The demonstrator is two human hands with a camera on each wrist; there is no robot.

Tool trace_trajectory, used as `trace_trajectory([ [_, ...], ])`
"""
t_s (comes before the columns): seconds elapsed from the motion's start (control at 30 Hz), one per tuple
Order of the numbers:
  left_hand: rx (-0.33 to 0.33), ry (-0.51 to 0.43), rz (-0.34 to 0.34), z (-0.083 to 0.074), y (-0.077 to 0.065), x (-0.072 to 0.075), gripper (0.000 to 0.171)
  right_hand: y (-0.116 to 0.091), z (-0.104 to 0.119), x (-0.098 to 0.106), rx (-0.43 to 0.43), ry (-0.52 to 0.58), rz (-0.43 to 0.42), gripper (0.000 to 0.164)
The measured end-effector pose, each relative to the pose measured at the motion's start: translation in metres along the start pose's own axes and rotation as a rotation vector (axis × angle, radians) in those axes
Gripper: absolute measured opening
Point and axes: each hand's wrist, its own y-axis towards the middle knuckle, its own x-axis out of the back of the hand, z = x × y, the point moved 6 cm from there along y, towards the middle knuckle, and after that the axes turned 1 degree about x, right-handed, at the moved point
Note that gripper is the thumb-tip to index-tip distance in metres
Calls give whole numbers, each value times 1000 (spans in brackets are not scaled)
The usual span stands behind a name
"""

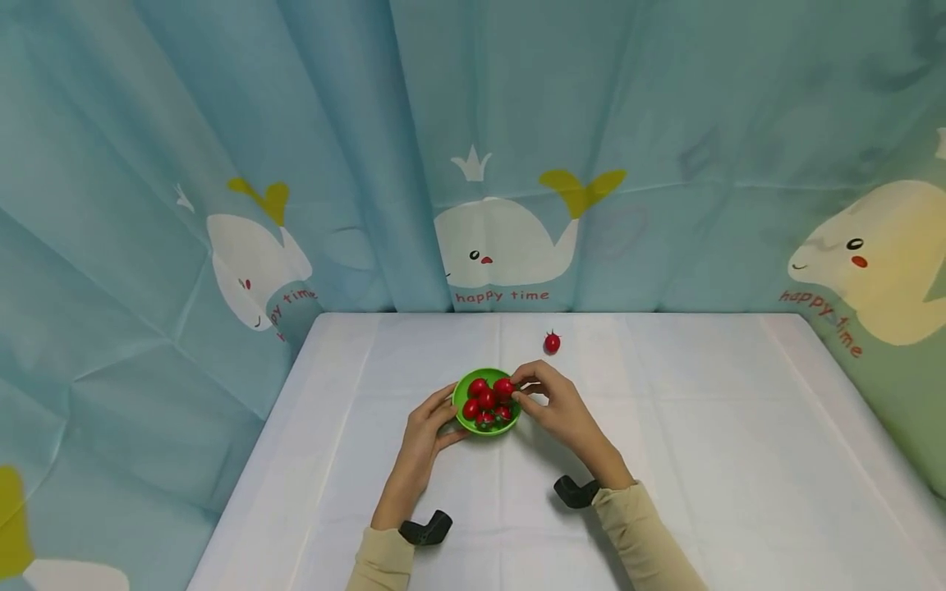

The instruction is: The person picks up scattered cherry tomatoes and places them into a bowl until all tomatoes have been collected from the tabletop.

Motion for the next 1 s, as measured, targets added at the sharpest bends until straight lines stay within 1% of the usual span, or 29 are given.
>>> trace_trajectory([
  [0.13,8,10,-7,1,-2,1,47,0,4,-8,-27,1,51,24],
  [0.33,7,8,-3,2,-3,0,48,-1,5,-11,-61,-33,154,22],
  [0.43,7,0,-4,3,-3,1,48,0,5,-11,-47,-66,210,21],
  [0.57,10,-7,-5,4,-2,1,48,3,8,-12,-8,-123,261,20],
  [0.63,6,-7,-4,3,-2,2,48,5,9,-12,-11,-153,285,20],
  [0.83,0,-10,5,1,-2,0,48,9,12,-11,-17,-208,332,21],
  [1.0,-7,-5,6,-1,-2,-1,48,12,12,-5,-8,-221,324,21],
])
